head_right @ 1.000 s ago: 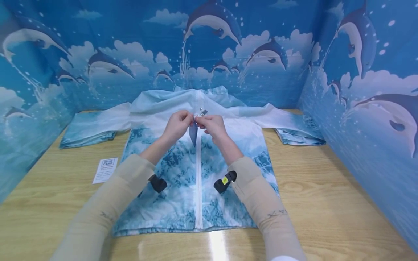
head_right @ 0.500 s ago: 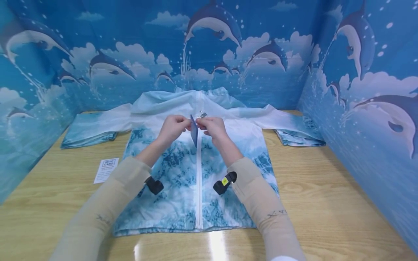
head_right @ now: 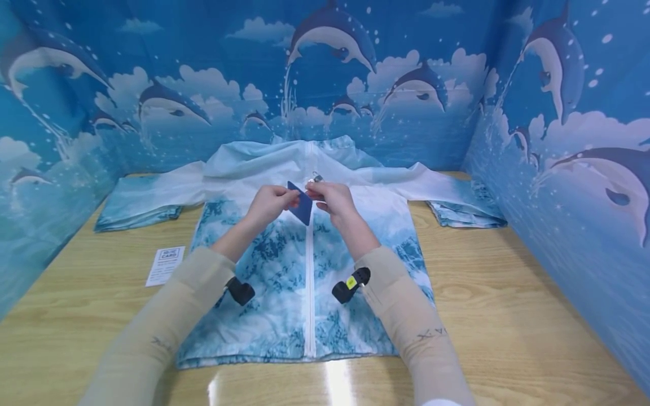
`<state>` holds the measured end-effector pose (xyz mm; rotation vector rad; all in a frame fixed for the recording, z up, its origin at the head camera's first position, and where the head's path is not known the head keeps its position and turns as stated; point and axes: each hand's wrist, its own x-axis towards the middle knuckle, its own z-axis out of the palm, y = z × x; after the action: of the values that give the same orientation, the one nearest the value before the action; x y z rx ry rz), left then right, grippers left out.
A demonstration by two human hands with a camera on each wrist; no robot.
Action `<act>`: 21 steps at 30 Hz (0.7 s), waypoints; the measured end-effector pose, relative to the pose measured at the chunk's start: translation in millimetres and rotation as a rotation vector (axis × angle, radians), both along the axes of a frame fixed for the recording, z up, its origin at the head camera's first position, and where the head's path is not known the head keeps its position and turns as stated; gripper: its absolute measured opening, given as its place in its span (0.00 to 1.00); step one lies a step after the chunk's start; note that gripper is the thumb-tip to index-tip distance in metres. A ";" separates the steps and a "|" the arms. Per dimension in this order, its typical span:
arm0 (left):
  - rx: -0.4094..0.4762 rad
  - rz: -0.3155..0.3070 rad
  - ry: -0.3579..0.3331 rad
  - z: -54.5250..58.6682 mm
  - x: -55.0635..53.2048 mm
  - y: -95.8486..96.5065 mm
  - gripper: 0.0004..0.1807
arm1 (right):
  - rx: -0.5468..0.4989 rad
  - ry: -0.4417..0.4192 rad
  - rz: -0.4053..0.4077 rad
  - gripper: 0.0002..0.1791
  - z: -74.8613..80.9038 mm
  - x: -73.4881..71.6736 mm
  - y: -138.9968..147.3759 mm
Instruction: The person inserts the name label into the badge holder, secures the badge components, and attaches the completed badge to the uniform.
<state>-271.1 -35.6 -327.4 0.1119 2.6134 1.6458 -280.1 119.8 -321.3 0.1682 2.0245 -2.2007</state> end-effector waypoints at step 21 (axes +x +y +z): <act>-0.082 0.003 0.146 -8.3 -4.6 -9.7 0.29 | -0.065 0.010 0.036 0.18 -0.1 -1.0 1.5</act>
<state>-275.7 -45.2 -335.7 0.2332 2.7845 1.5852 -281.0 121.3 -321.4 0.1136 1.9418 -2.2467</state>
